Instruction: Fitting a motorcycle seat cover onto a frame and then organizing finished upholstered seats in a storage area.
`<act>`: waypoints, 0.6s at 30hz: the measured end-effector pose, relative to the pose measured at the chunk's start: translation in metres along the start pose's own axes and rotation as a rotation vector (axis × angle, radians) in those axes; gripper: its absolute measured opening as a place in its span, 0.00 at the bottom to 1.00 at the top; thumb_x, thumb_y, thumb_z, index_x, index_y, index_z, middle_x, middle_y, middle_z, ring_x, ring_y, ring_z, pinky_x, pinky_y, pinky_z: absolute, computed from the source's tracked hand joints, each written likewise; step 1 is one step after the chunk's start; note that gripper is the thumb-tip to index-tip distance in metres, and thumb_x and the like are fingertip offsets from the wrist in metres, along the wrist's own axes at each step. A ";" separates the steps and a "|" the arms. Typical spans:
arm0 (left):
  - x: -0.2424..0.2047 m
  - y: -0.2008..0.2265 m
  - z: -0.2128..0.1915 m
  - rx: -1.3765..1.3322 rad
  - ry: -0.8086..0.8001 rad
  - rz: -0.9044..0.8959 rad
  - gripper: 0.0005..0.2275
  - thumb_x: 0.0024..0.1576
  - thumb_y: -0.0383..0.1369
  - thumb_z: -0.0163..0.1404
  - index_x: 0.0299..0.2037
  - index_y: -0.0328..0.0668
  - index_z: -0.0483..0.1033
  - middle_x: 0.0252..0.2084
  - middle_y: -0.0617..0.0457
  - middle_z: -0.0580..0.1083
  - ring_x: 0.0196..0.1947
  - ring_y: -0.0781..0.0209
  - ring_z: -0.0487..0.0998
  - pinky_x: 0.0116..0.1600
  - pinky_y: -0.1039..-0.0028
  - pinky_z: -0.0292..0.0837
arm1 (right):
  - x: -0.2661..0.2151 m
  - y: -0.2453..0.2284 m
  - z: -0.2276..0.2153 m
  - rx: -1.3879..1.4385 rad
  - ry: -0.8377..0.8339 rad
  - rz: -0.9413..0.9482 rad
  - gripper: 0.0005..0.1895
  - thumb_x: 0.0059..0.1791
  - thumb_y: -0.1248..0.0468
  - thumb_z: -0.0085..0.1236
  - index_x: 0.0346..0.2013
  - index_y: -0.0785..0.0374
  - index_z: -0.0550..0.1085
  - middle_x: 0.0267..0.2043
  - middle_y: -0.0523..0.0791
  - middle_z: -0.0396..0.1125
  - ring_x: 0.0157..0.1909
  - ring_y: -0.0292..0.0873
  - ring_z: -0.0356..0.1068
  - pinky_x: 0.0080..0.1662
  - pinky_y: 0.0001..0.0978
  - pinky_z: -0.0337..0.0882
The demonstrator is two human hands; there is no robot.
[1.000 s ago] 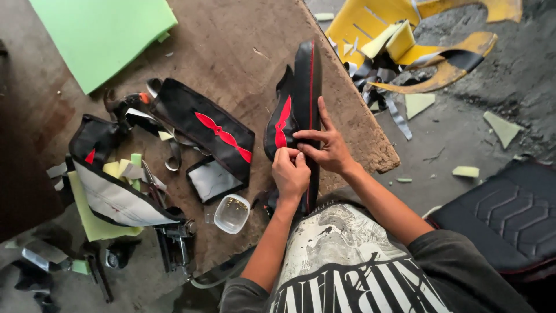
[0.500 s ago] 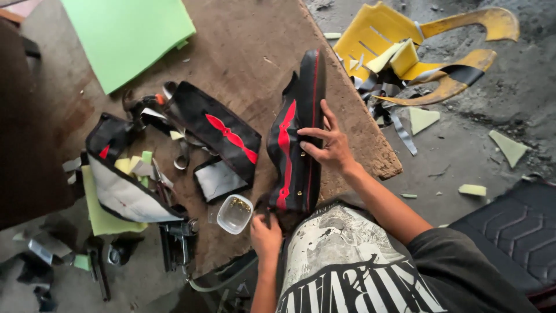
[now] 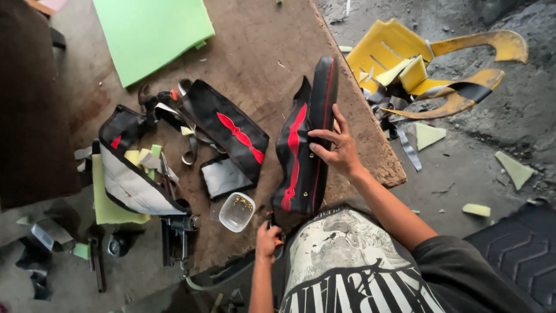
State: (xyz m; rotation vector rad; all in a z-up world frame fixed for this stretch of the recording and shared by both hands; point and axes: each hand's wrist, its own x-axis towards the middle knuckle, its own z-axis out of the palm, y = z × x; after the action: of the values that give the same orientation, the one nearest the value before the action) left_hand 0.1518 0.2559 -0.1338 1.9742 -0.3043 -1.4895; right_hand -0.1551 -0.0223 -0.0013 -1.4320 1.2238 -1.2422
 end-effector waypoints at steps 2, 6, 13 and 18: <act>-0.056 0.051 0.018 0.144 0.145 0.179 0.10 0.48 0.28 0.57 0.39 0.35 0.78 0.26 0.43 0.73 0.21 0.56 0.76 0.26 0.70 0.74 | -0.004 0.005 0.001 0.015 0.010 0.010 0.17 0.45 0.64 0.74 0.48 0.49 0.85 0.82 0.50 0.41 0.75 0.60 0.56 0.66 0.43 0.72; -0.091 0.085 0.038 0.363 0.413 0.718 0.15 0.57 0.38 0.58 0.47 0.36 0.74 0.35 0.35 0.75 0.34 0.47 0.79 0.40 0.65 0.76 | -0.003 0.004 0.002 0.028 0.026 0.010 0.16 0.45 0.64 0.74 0.47 0.50 0.85 0.82 0.49 0.43 0.75 0.60 0.56 0.66 0.42 0.73; -0.122 0.209 0.094 0.537 0.169 1.145 0.13 0.52 0.30 0.60 0.45 0.36 0.79 0.31 0.39 0.78 0.33 0.35 0.82 0.37 0.57 0.78 | -0.001 0.019 0.003 0.027 0.015 -0.068 0.17 0.44 0.65 0.75 0.48 0.52 0.84 0.81 0.53 0.42 0.74 0.61 0.59 0.66 0.45 0.72; -0.136 0.226 0.135 0.471 0.041 1.153 0.13 0.56 0.37 0.61 0.45 0.40 0.80 0.30 0.44 0.78 0.31 0.39 0.83 0.34 0.63 0.78 | 0.000 0.021 0.003 0.070 0.043 -0.048 0.19 0.41 0.68 0.76 0.46 0.51 0.85 0.81 0.51 0.42 0.72 0.57 0.63 0.65 0.41 0.73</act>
State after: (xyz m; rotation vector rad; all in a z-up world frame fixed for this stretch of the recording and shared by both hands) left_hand 0.0247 0.1077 0.0891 1.5890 -1.5630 -0.6263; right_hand -0.1549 -0.0249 -0.0222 -1.3980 1.1687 -1.3417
